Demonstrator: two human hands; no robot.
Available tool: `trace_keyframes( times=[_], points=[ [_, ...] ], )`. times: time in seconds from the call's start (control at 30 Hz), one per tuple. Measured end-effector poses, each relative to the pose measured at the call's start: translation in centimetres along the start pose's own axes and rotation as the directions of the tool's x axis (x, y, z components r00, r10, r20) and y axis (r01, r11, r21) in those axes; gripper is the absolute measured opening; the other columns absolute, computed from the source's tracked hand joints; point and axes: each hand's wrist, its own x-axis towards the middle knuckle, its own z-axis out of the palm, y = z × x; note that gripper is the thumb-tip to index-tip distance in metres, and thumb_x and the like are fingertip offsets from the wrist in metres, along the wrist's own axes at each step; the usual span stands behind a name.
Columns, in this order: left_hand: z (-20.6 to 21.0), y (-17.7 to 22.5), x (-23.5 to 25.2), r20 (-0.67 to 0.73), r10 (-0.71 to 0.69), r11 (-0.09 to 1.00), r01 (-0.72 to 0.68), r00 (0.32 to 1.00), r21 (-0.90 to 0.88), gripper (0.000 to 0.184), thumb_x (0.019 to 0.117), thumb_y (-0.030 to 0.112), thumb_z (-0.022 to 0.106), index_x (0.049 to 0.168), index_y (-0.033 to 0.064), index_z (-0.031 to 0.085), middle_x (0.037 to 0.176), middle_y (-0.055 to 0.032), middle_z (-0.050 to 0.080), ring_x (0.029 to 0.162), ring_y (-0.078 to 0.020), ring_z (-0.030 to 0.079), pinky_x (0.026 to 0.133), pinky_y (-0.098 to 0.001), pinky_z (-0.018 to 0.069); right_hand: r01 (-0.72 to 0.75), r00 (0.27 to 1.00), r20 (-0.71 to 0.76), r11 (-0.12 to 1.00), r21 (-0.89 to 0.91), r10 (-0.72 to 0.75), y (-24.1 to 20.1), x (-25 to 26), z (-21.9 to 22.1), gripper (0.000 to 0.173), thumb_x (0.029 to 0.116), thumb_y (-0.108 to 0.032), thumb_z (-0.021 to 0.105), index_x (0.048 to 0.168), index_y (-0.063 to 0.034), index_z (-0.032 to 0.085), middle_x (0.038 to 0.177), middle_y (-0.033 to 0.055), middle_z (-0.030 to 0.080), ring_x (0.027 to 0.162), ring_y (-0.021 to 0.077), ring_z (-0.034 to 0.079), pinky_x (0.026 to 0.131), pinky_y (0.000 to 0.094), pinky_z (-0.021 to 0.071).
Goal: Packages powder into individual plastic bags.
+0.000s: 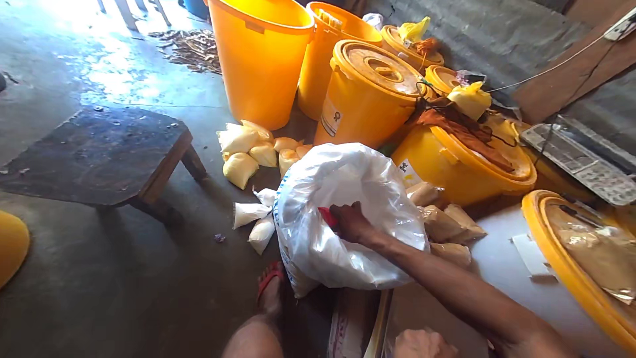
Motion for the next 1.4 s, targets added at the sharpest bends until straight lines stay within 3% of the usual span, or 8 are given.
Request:
trace_keyframes(
  times=[0.47, 0.57, 0.7, 0.77, 0.97, 1.1, 1.2, 1.4],
  points=[
    [-4.3, -0.9, 0.6, 0.077, 0.087, 0.996, -0.088, 0.993, 0.014, 0.012, 0.0889, 0.007, 0.071, 0.099, 0.0011, 0.067, 0.096, -0.0196, 0.068, 0.092, -0.0393, 0.069, 0.072, -0.0592, 0.0561, -0.013, 0.999, -0.021, 0.843, 0.537, 0.029, 1.5, 1.7, 2.8, 0.037, 0.0904, -0.024, 0.074, 0.114, 0.0045, 0.066, 0.109, 0.0219, 0.067, 0.103, 0.0354, 0.064, 0.092, 0.0602, 0.0483],
    [-8.4, -4.1, 0.0, -0.049, 0.204, 0.979, -0.203, 0.978, 0.014, 0.007, 0.0837, 0.013, 0.076, 0.085, 0.0088, 0.070, 0.077, -0.0094, 0.067, 0.072, -0.0281, 0.066, 0.061, -0.0532, 0.0517, 0.025, 0.999, -0.037, 0.792, 0.610, -0.002, 3.0, 0.1, 1.1, 0.039, 0.0866, -0.020, 0.079, 0.114, 0.0056, 0.066, 0.104, 0.0192, 0.069, 0.094, 0.0263, 0.067, 0.090, 0.0475, 0.0546],
    [-14.3, -8.8, -3.1, -0.423, 0.162, 0.980, -0.196, 0.892, -0.037, 0.010, 0.0880, 0.008, 0.069, 0.093, 0.0101, 0.077, 0.088, -0.0043, 0.072, 0.078, -0.0166, 0.066, 0.073, -0.0441, 0.0543, 0.058, 0.990, -0.133, 0.754, 0.654, 0.040, 4.6, -3.4, -1.8, 0.025, 0.0877, -0.013, 0.074, 0.106, 0.0035, 0.068, 0.092, 0.0119, 0.068, 0.080, 0.0160, 0.063, 0.077, 0.0374, 0.0537],
    [-16.1, -10.6, -4.6, -0.628, 0.011, 0.988, -0.105, 0.778, -0.113, 0.012, 0.0928, 0.005, 0.066, 0.098, 0.0079, 0.077, 0.095, -0.0063, 0.073, 0.084, -0.0175, 0.068, 0.080, -0.0436, 0.0557, 0.035, 0.983, -0.158, 0.739, 0.673, 0.098, 5.3, -5.2, -3.2, 0.028, 0.0862, -0.012, 0.078, 0.107, 0.0052, 0.068, 0.094, 0.0130, 0.069, 0.082, 0.0157, 0.064, 0.080, 0.0370, 0.0549],
    [-17.3, -14.1, -7.6, -0.981, -0.188, 0.976, 0.125, 0.055, -0.180, 0.025, 0.0954, 0.002, 0.059, 0.115, 0.0062, 0.073, 0.114, -0.0203, 0.070, 0.084, -0.0373, 0.068, 0.072, -0.0597, 0.0542, -0.085, 0.955, -0.149, 0.720, 0.689, 0.255, 6.5, -9.5, -4.3, 0.035, 0.0889, -0.018, 0.079, 0.112, 0.0037, 0.065, 0.097, 0.0119, 0.067, 0.081, 0.0137, 0.063, 0.078, 0.0327, 0.0537],
    [-17.5, -14.0, -8.6, -0.971, -0.172, 0.968, 0.154, -0.167, -0.198, 0.030, 0.0951, 0.001, 0.055, 0.119, 0.0078, 0.072, 0.120, -0.0191, 0.067, 0.078, -0.0325, 0.066, 0.066, -0.0530, 0.0528, -0.109, 0.932, -0.168, 0.690, 0.716, 0.322, 6.5, -12.6, -4.5, 0.034, 0.0888, -0.017, 0.079, 0.113, 0.0022, 0.066, 0.102, 0.0121, 0.070, 0.085, 0.0126, 0.066, 0.081, 0.0317, 0.0551],
    [-16.9, -13.6, -7.5, -0.991, -0.118, 0.977, 0.169, -0.064, -0.128, 0.028, 0.0948, 0.001, 0.057, 0.119, 0.0066, 0.071, 0.122, -0.0200, 0.067, 0.090, -0.0376, 0.069, 0.074, -0.0582, 0.0561, -0.103, 0.917, -0.183, 0.654, 0.750, 0.354, 6.5, -15.2, -4.9, 0.032, 0.0886, -0.014, 0.079, 0.113, 0.0015, 0.066, 0.102, 0.0111, 0.071, 0.085, 0.0108, 0.068, 0.080, 0.0292, 0.0566],
    [-16.1, -12.5, -2.0, -0.887, -0.103, 0.975, 0.222, 0.450, -0.001, 0.027, 0.0872, -0.003, 0.065, 0.111, 0.0063, 0.074, 0.113, -0.0163, 0.070, 0.100, -0.0387, 0.069, 0.083, -0.0613, 0.0560, -0.071, 0.895, -0.218, 0.608, 0.791, 0.388, 6.9, -21.3, -5.9, 0.030, 0.0903, -0.011, 0.077, 0.116, 0.0003, 0.066, 0.101, 0.0082, 0.072, 0.084, 0.0102, 0.069, 0.077, 0.0277, 0.0586]
  ],
)
